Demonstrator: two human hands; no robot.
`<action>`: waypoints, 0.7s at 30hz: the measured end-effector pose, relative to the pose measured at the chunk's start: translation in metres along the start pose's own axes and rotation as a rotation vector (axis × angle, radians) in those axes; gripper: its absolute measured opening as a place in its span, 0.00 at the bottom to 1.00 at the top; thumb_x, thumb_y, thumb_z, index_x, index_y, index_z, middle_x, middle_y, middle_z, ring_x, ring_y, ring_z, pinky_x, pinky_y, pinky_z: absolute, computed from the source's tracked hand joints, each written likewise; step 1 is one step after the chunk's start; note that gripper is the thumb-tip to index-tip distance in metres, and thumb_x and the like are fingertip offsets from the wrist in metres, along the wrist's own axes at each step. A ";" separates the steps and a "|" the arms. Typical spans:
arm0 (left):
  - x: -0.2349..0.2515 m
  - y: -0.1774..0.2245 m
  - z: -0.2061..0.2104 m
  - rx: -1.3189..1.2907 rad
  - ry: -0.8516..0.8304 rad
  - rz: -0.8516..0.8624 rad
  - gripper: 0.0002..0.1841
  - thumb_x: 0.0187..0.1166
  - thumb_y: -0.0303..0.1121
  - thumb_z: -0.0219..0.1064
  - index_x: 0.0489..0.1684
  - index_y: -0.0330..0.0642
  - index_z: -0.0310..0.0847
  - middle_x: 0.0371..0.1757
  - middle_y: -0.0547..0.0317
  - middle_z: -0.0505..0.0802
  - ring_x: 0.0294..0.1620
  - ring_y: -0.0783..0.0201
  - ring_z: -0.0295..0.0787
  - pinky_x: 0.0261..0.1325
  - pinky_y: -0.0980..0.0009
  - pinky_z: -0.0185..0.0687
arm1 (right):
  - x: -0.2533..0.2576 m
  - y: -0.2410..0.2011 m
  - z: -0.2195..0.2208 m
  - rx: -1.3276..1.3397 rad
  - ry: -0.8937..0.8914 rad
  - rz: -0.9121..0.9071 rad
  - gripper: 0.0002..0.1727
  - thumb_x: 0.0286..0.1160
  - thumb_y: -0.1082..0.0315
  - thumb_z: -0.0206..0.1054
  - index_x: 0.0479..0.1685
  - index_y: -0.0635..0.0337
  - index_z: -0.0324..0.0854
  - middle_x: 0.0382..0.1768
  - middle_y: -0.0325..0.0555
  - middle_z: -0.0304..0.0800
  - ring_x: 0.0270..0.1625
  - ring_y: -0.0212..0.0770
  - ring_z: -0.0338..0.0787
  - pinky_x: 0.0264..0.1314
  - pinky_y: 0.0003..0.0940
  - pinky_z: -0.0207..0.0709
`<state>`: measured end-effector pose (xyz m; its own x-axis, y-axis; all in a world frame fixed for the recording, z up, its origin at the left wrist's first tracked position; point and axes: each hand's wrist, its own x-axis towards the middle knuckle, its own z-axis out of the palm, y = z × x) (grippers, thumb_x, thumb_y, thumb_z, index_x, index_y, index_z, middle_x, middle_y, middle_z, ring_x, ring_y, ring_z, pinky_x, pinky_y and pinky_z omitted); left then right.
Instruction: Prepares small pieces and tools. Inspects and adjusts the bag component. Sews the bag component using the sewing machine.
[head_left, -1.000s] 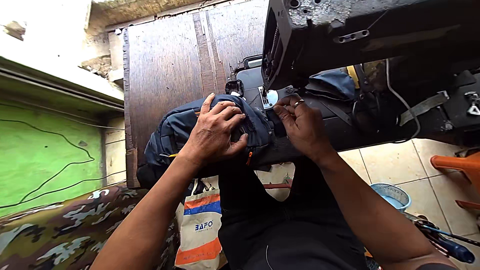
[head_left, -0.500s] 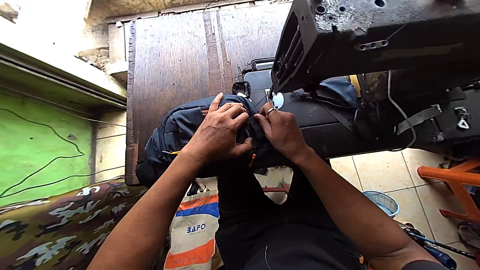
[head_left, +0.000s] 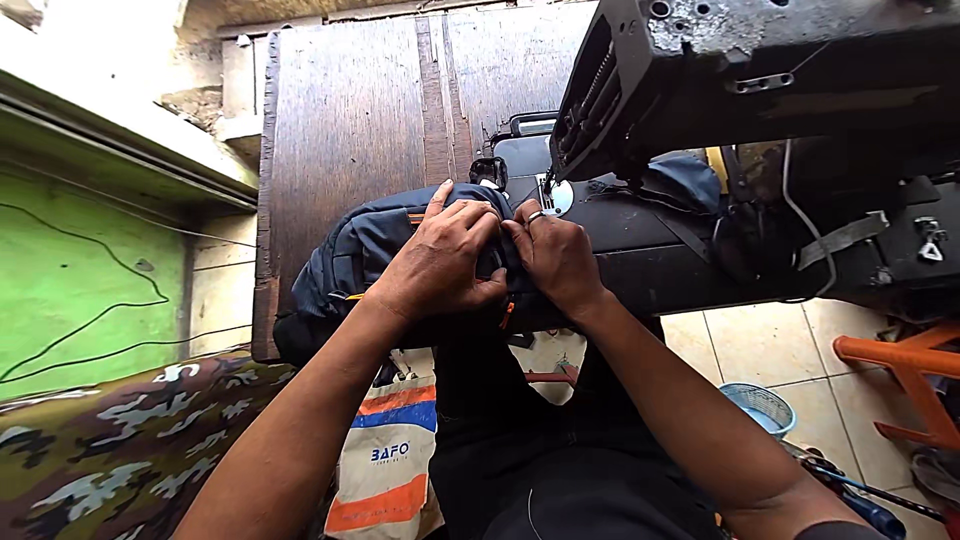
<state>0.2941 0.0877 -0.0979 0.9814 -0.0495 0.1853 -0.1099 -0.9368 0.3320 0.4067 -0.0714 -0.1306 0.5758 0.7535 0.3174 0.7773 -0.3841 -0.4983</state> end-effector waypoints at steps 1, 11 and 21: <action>0.001 0.001 -0.001 -0.013 0.012 -0.005 0.26 0.64 0.56 0.68 0.47 0.41 0.85 0.61 0.51 0.90 0.72 0.52 0.83 0.88 0.37 0.52 | 0.000 0.001 0.000 -0.015 -0.004 -0.004 0.13 0.88 0.59 0.61 0.43 0.59 0.81 0.22 0.46 0.82 0.23 0.46 0.87 0.20 0.43 0.76; -0.008 -0.002 0.008 0.081 0.078 0.186 0.17 0.76 0.48 0.64 0.49 0.52 0.96 0.59 0.63 0.96 0.78 0.47 0.81 0.84 0.25 0.51 | 0.006 0.001 0.006 -0.081 -0.020 -0.017 0.16 0.91 0.60 0.55 0.40 0.62 0.82 0.23 0.50 0.85 0.26 0.51 0.90 0.23 0.47 0.78; -0.008 -0.003 0.008 0.071 0.057 0.171 0.18 0.76 0.48 0.63 0.51 0.51 0.96 0.58 0.60 0.96 0.77 0.48 0.82 0.85 0.26 0.49 | -0.054 0.023 -0.044 0.084 -0.079 -0.066 0.17 0.86 0.65 0.61 0.66 0.58 0.87 0.53 0.51 0.88 0.51 0.43 0.91 0.52 0.35 0.87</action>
<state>0.2879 0.0880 -0.1082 0.9387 -0.1924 0.2861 -0.2611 -0.9386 0.2254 0.4047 -0.1437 -0.1239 0.4998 0.8164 0.2891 0.7870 -0.2887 -0.5452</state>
